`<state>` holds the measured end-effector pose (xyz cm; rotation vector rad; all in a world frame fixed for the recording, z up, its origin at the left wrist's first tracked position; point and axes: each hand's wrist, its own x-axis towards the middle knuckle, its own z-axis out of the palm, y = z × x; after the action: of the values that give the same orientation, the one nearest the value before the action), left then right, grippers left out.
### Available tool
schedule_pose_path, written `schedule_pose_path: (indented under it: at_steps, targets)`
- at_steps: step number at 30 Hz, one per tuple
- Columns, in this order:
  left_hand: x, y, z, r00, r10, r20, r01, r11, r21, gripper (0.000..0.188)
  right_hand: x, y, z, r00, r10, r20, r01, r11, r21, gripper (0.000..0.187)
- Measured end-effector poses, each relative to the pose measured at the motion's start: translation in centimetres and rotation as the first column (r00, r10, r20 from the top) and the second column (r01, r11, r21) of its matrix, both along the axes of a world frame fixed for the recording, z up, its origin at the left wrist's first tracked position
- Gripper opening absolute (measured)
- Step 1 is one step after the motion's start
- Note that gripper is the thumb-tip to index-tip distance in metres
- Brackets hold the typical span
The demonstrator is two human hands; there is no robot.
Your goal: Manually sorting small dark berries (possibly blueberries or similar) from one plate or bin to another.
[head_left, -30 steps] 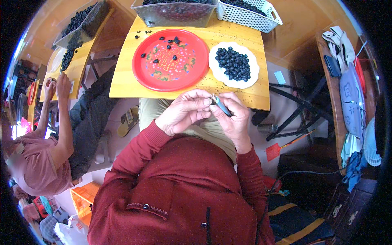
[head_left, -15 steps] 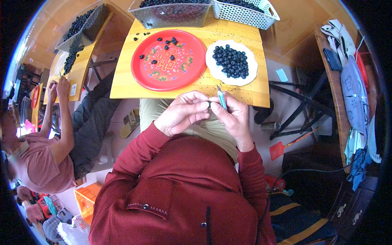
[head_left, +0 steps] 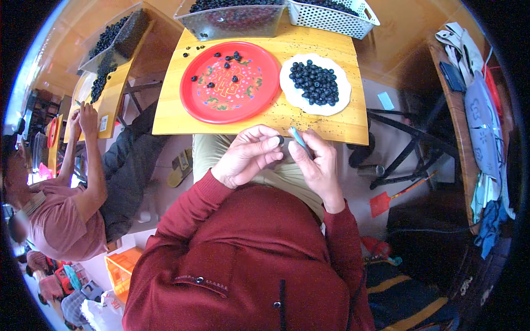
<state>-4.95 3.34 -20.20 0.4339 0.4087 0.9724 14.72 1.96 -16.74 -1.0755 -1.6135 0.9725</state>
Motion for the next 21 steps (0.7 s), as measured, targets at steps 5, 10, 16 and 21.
schedule_pose_path:
  at_steps: [5, 10, 16, 21]
  targets:
    - [0.1, -0.1, -0.2, 0.999, 0.028, 0.034, -0.028, 1.000, -0.003, 0.013, 0.0, -0.7, 0.0, 0.997, 0.031, 0.070, -0.035, 0.998, 0.060, 0.032]
    - [0.5, -0.1, 0.0, 0.998, 0.046, 0.038, -0.046, 0.999, -0.001, 0.012, 0.1, -0.8, -0.7, 0.997, 0.031, 0.068, -0.039, 0.991, 0.126, 0.030]
    - [0.7, -0.3, -0.2, 0.998, 0.035, 0.054, -0.035, 0.999, -0.009, 0.013, 0.3, -0.9, -1.0, 0.996, -0.001, 0.087, -0.010, 0.991, 0.133, 0.029]
    - [1.0, -0.5, -0.1, 0.996, 0.056, 0.070, -0.055, 0.998, -0.008, 0.014, 0.3, -1.0, -0.9, 0.995, -0.033, 0.095, 0.016, 0.985, 0.171, 0.027]
